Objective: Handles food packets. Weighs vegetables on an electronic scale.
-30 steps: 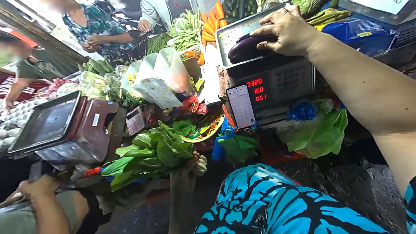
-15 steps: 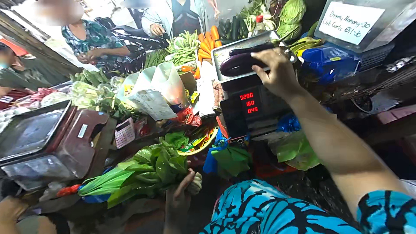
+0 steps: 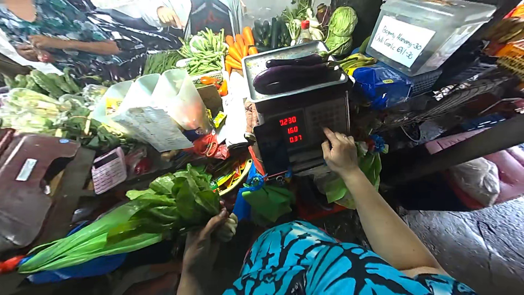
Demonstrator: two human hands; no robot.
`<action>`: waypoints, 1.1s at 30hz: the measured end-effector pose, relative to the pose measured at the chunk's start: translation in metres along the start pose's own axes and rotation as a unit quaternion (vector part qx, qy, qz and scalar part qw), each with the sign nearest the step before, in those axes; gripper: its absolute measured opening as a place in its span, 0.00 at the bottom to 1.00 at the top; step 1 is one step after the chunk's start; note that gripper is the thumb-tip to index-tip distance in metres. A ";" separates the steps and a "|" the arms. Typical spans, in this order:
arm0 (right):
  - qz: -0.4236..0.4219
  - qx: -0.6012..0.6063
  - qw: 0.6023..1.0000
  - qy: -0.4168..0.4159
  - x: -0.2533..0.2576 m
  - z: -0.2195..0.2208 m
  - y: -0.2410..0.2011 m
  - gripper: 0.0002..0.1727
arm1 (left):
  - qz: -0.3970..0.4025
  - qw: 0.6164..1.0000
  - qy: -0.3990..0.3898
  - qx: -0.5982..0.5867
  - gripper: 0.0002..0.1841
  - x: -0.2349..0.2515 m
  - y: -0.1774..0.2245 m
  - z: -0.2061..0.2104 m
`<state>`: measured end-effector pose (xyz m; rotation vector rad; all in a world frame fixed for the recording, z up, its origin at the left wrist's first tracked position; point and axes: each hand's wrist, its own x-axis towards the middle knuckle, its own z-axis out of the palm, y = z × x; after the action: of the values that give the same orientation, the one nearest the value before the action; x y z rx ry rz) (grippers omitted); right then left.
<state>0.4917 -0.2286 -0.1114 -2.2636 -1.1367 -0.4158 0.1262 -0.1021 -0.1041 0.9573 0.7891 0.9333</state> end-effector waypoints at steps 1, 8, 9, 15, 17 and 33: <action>0.007 -0.002 1.000 -0.015 0.001 -0.004 -0.001 0.26 | 0.000 1.000 0.001 -0.003 0.16 0.001 0.000 0.002; 0.066 -0.008 0.995 -0.076 -0.003 -0.025 0.000 0.24 | 0.001 1.000 0.017 -0.003 0.19 0.004 -0.001 -0.004; 0.069 -0.006 0.994 -0.082 0.000 -0.029 -0.003 0.23 | -0.004 1.000 0.019 -0.003 0.19 0.004 -0.003 -0.007; 0.098 0.003 0.989 -0.109 0.032 -0.042 -0.028 0.26 | -0.024 0.999 0.014 -0.023 0.20 0.007 -0.003 -0.011; 0.124 0.000 0.983 -0.137 0.037 -0.047 -0.035 0.26 | -0.027 0.999 0.018 -0.018 0.18 0.006 -0.001 -0.009; 0.067 0.342 0.929 -0.125 -0.053 0.032 -0.096 0.49 | -0.098 0.992 0.048 -0.069 0.10 -0.005 -0.008 0.001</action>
<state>0.3834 -0.1967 -0.1296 -1.7739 -1.0260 0.3027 0.1270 -0.1091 -0.1101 0.7048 0.8724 0.8559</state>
